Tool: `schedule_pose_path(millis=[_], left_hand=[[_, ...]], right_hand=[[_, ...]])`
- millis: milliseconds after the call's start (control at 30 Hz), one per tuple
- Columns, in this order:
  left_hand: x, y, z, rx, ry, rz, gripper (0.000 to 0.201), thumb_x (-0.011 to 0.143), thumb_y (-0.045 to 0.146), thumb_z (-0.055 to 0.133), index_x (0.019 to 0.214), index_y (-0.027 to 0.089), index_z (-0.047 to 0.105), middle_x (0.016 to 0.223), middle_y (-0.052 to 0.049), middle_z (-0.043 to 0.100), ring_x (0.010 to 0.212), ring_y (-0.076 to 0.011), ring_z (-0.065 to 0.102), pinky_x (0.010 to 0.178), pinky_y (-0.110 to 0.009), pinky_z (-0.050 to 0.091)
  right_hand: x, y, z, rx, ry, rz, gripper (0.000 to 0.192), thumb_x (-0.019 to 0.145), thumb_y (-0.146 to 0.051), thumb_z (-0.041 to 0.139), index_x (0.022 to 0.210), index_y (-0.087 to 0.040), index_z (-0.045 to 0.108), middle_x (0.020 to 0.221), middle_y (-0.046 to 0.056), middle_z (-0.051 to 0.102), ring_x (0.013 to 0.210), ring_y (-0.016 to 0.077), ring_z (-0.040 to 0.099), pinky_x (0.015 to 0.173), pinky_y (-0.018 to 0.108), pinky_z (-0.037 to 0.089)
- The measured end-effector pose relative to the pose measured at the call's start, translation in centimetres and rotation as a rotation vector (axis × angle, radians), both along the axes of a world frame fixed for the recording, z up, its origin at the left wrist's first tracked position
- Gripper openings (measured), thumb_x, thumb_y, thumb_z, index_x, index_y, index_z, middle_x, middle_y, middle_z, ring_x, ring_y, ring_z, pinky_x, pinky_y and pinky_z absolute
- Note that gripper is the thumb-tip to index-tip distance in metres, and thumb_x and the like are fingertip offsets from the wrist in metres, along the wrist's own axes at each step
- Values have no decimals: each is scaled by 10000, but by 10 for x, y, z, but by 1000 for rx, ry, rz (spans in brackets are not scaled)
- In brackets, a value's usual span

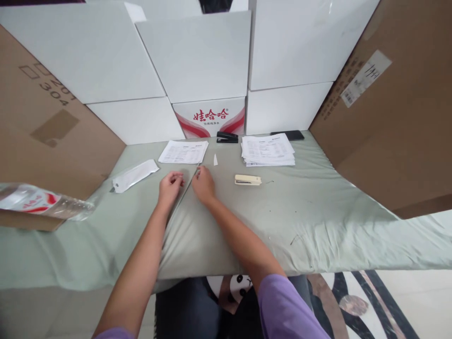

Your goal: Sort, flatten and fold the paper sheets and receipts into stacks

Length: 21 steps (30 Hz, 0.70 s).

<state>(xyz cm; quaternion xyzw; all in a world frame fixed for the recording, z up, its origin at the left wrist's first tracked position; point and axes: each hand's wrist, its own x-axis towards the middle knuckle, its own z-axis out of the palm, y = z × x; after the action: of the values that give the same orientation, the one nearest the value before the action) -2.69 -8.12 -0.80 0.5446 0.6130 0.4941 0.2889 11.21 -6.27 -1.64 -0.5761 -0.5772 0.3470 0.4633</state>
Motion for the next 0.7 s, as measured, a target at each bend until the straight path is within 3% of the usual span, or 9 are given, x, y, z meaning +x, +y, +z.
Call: schedule_pose_path(millis=[233,433,500,567,700], left_hand=[[9,13,-1,141,554,-13,209,859,263,588,1046,207,662,1117,-128,703,1130,-306,617,1028,-433,443],[23,70,-2,12,593,-112,582,835,328,693,1375,165,551,1476,-229,542,1384,-391,485,1138,-526,336],[28,88,-6,-43,584,-126,609,818,343,726,1382,183,560,1511,-222,519,1429,-397,444,1170,-550,282],[32,97,-10,-56,611,-103,516,848,349,701,1336,213,605,1490,-199,553,1446,-385,430,1186,-575,228],[39,95,-14,30,671,-10,308,957,331,535,1203,228,691,1332,-177,679,1340,-349,547,1171,-564,224]], right_hand=[[12,2,-11,57,156,-57,218,888,-182,444,1061,-227,570,933,13,640,765,159,584,771,279,454],[11,4,-12,80,238,-80,181,874,-201,450,1010,-231,566,890,9,636,799,160,600,776,266,462],[12,4,-11,78,266,-87,169,872,-204,451,994,-237,562,897,10,642,837,164,607,806,268,472],[13,4,-11,70,293,-91,165,863,-198,453,984,-240,557,905,12,647,858,167,612,826,272,479],[13,5,-9,59,310,-107,176,843,-170,450,970,-245,547,899,11,650,853,168,620,813,269,483]])
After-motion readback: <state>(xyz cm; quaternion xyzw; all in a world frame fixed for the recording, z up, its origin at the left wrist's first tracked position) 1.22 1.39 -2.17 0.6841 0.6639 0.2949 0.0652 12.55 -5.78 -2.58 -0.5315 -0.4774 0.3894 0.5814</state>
